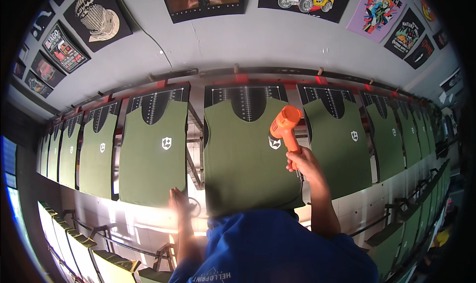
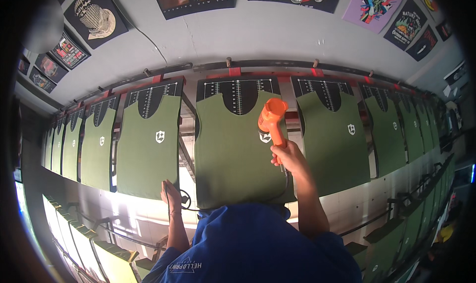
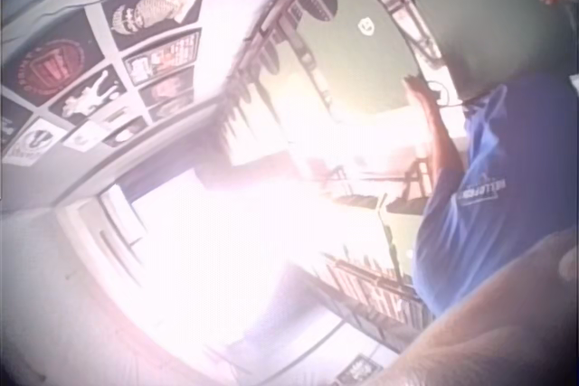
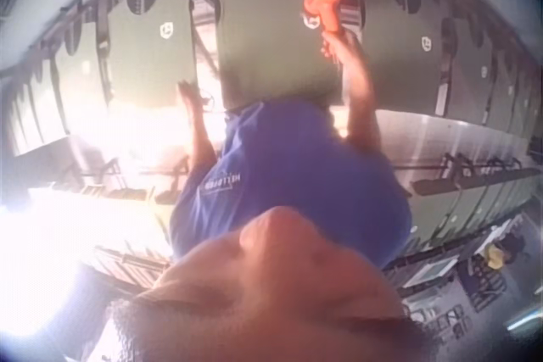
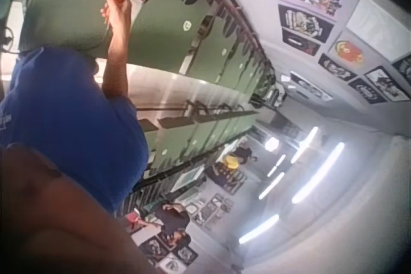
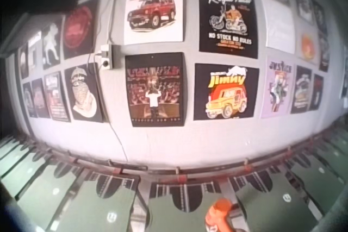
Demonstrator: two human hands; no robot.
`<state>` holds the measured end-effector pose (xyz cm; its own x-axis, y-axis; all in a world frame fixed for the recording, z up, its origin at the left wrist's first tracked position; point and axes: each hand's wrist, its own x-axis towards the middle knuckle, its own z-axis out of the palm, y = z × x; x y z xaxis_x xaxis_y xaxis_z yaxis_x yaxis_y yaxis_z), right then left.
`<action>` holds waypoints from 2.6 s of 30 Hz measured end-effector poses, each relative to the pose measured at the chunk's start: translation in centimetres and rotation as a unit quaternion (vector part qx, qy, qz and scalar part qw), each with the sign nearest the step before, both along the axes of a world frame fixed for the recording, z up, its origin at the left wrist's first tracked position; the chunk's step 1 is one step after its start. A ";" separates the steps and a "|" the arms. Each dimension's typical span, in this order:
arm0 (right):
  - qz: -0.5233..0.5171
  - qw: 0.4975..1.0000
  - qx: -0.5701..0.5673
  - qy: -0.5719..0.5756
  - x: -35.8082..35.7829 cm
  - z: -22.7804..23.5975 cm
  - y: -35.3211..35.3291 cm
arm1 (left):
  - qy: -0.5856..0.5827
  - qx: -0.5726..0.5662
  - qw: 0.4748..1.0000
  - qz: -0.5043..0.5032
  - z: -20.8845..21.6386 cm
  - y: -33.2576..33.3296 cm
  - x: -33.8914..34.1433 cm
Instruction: The person uses a heat gun to apply heat to a logo on a green t-shirt laid out on a screen printing frame. They move the heat gun across the logo area and then proceed to the next shirt in the row, repeating the process.
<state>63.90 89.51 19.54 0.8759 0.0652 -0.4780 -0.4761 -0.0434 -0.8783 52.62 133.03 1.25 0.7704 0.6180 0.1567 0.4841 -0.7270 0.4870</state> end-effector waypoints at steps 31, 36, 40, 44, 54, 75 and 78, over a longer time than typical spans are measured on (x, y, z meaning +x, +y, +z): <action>-0.041 0.998 -0.048 0.027 -2.0 0.8 0.4 | 0.012 -0.003 0.999 -0.035 1.5 -0.4 0.2; -0.032 0.998 -0.054 0.027 -2.8 1.2 0.4 | 0.024 -0.003 1.000 -0.019 2.0 -0.7 0.4; -0.032 0.998 -0.050 0.035 -3.3 1.8 0.2 | 0.020 -0.015 1.000 -0.018 2.3 -0.8 0.4; -0.026 0.997 -0.068 0.017 -3.7 1.2 0.5 | 0.006 0.003 0.999 -0.033 1.7 -0.5 0.2; -0.008 0.999 -0.028 0.034 -3.2 2.0 0.5 | -0.007 0.002 0.999 -0.033 0.8 -0.1 0.0; 0.001 1.000 -0.030 0.007 -1.5 0.7 1.5 | -0.028 0.036 0.998 -0.040 0.6 -0.2 0.1; -0.001 1.000 -0.019 0.002 -0.7 0.3 1.4 | -0.069 0.072 0.994 -0.050 0.0 -0.2 0.1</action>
